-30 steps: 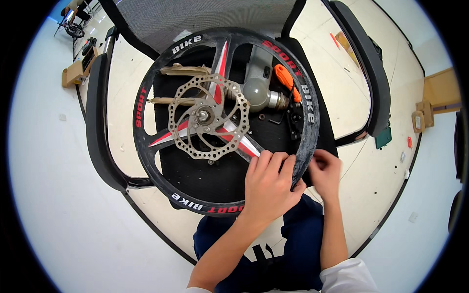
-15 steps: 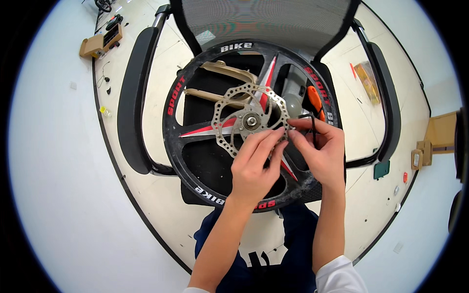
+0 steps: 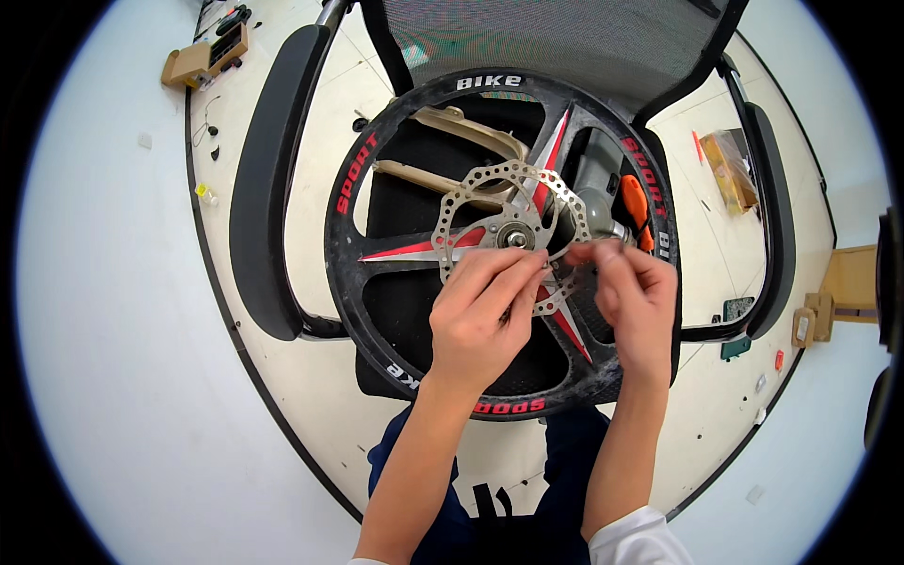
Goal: The person uses a hex key to tighten bolts on a bicycle disc brake rotor mounted on a wheel. They rotate the wheel to access different bolts and continue tightening them throughout the clip.
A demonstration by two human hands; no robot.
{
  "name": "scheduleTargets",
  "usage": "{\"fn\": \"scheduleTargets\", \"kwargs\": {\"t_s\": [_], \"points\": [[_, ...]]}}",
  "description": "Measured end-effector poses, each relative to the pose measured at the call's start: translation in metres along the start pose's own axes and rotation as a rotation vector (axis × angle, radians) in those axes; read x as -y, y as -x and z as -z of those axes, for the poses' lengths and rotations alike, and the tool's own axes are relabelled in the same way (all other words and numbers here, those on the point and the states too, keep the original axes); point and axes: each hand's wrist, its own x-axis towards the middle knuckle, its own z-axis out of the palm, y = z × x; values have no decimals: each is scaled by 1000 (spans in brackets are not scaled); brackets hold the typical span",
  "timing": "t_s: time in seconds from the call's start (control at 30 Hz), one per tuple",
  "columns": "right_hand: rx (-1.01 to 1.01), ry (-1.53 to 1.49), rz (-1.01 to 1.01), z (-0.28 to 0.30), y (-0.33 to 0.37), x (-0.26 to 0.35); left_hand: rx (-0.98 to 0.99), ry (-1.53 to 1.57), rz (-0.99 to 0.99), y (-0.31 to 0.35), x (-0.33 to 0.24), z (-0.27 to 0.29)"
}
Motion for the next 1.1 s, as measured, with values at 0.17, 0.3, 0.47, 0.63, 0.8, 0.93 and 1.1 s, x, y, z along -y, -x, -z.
{"fn": "scheduleTargets", "kwargs": {"t_s": [0.17,0.3,0.47,0.63,0.8,0.93,1.1], "points": [[-164,-74,227,-1,-3,-3,6,-209,-44,2,2,1],[-189,29,208,6,4,-2,91,-276,-22,4,2,-3],[-161,-40,171,10,4,-3,105,-354,38,6,5,-9],[-77,-20,166,7,4,-8,102,-358,72,6,5,-11],[-42,-13,174,0,3,-12,117,-395,104,5,2,-12],[-47,-79,204,-5,1,-15,122,-389,111,4,2,-12],[-42,-201,189,-5,-1,-15,145,-377,129,3,2,-9]]}}
